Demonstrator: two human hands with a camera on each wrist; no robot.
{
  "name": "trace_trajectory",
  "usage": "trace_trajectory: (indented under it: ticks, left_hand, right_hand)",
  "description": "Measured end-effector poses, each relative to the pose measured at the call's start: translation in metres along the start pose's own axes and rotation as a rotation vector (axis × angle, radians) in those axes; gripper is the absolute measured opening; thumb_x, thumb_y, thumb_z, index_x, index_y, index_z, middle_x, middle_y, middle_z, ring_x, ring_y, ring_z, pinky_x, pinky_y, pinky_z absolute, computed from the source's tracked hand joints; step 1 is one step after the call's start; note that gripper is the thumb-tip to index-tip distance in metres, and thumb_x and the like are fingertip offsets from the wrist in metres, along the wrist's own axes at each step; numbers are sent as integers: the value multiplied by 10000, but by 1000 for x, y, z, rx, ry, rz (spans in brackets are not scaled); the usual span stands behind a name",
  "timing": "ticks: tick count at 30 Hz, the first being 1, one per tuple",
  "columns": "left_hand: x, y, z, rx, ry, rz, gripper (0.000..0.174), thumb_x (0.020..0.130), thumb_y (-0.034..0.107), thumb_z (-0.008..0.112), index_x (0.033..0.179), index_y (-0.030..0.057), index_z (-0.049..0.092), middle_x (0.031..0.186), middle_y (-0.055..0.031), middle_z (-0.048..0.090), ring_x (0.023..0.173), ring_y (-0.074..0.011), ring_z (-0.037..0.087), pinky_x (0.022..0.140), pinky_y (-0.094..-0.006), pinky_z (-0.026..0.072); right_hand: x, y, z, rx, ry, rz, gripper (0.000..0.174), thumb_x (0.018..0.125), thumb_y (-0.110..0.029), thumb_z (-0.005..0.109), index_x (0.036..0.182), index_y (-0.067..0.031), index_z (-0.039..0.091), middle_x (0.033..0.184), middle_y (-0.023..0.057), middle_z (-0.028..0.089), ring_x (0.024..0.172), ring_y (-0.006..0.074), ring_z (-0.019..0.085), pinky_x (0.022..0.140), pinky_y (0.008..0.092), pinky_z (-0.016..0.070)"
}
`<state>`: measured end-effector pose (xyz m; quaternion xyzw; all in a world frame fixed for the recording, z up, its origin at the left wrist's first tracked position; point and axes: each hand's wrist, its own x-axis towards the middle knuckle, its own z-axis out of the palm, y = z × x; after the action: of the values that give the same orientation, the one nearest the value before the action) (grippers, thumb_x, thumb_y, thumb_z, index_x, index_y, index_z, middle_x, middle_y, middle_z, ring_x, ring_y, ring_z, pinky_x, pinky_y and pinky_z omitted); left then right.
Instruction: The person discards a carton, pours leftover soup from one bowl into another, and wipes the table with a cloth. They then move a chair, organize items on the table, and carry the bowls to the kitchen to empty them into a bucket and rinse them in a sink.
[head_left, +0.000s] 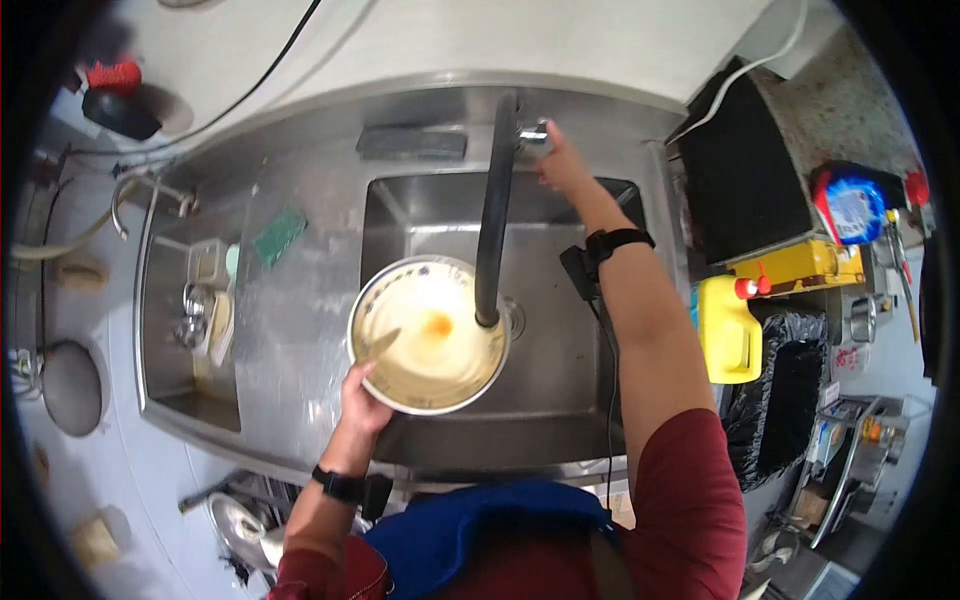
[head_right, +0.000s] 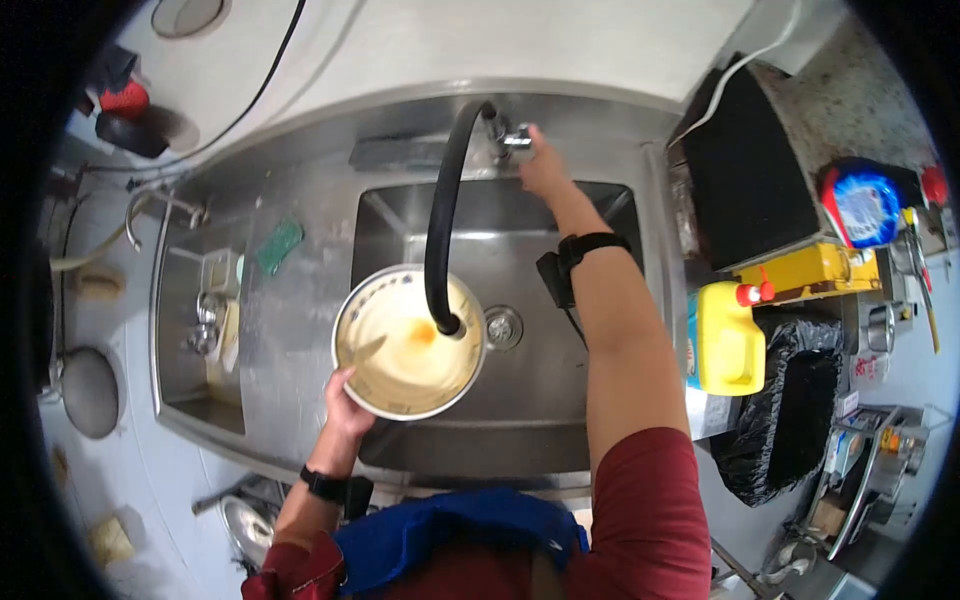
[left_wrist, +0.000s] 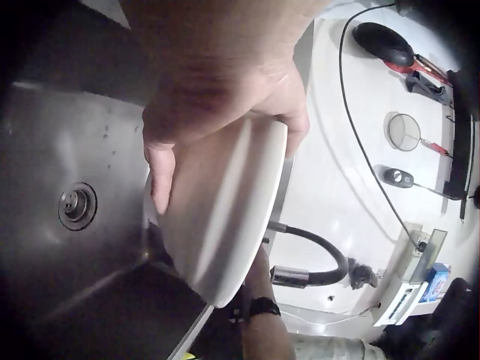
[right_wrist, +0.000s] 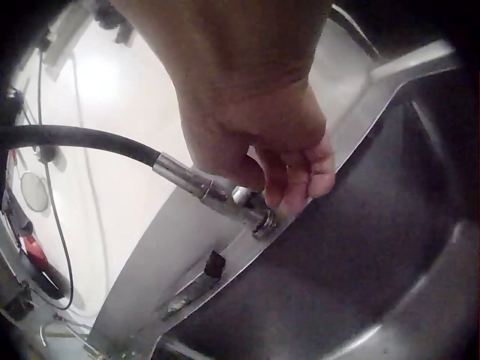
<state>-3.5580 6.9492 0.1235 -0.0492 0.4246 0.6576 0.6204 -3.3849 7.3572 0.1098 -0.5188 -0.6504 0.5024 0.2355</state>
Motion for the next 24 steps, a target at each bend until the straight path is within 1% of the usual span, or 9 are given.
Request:
trace_trajectory:
  ticks: [2, 4, 7, 11, 13, 17, 20, 23, 24]
  left_hand:
    - [8, -5, 7, -5, -45, -42, 600, 763, 270, 543, 1278, -3, 397, 1260, -160, 488, 1158, -290, 471, 1008, -412, 348]
    - [20, -12, 9, -5, -57, -77, 590, 774, 299, 539, 1275, 15, 408, 1250, -152, 499, 1149, -283, 478, 1004, -412, 350]
    - [31, -19, 21, -53, -60, -200, 552, 795, 365, 548, 1258, 81, 445, 1235, -105, 517, 1139, -263, 486, 974, -446, 366]
    - [46, -27, 35, -88, -130, -386, 572, 813, 476, 496, 1271, 138, 438, 1281, -107, 467, 1163, -307, 458, 922, -555, 373]
    - [46, -28, 43, -85, -173, -481, 594, 826, 531, 433, 1279, 146, 431, 1314, -129, 425, 1175, -360, 436, 885, -629, 361]
    - [40, -27, 44, -89, -176, -508, 593, 827, 525, 435, 1281, 144, 430, 1307, -128, 436, 1175, -344, 441, 897, -606, 368]
    - [50, -31, 28, -67, -130, -416, 536, 828, 454, 490, 1260, 140, 449, 1290, -118, 453, 1154, -313, 465, 894, -557, 399]
    - [67, -32, 38, 80, -124, -102, 549, 760, 128, 598, 1270, 136, 393, 1212, -63, 500, 1119, -231, 487, 930, -411, 413]
    - [73, -30, 43, 80, -132, -106, 549, 760, 128, 598, 1270, 136, 393, 1212, -63, 500, 1119, -231, 487, 930, -411, 413]
  right_hand:
    - [-8, 8, 1, -59, -25, 99, 689, 777, -24, 484, 1373, -297, 272, 698, 83, 550, 508, 152, 511, 410, 303, 404]
    - [-11, 14, -19, -619, -92, -237, 661, 760, -53, 466, 1346, -318, 316, 893, 176, 624, 729, 313, 613, 678, 409, 487]
    - [-46, -5, -33, -791, -123, -262, 627, 761, -61, 459, 1320, -325, 354, 916, 181, 616, 813, 329, 603, 738, 416, 467]
    - [-93, -9, -33, -651, -159, -265, 552, 763, -73, 473, 1276, -273, 424, 866, 163, 626, 808, 324, 606, 716, 413, 466]
    - [-116, 0, -29, -434, 6, -262, 482, 769, -92, 485, 1234, -219, 472, 820, 146, 630, 782, 325, 608, 694, 409, 466]
    - [-154, 21, -34, -411, -2, -273, 431, 773, -103, 499, 1197, -180, 507, 761, 150, 613, 741, 336, 596, 676, 395, 468]
    - [-185, 29, -36, -372, -118, -212, 420, 779, -96, 514, 1194, -161, 511, 739, 135, 602, 683, 292, 588, 659, 353, 465]
    - [-208, 39, -32, -218, -148, -121, 403, 787, -91, 524, 1188, -131, 519, 702, 108, 575, 627, 213, 549, 643, 309, 453]
    - [-213, 43, -29, -179, -136, -125, 398, 791, -88, 522, 1188, -119, 519, 690, 95, 563, 621, 182, 530, 637, 297, 448]
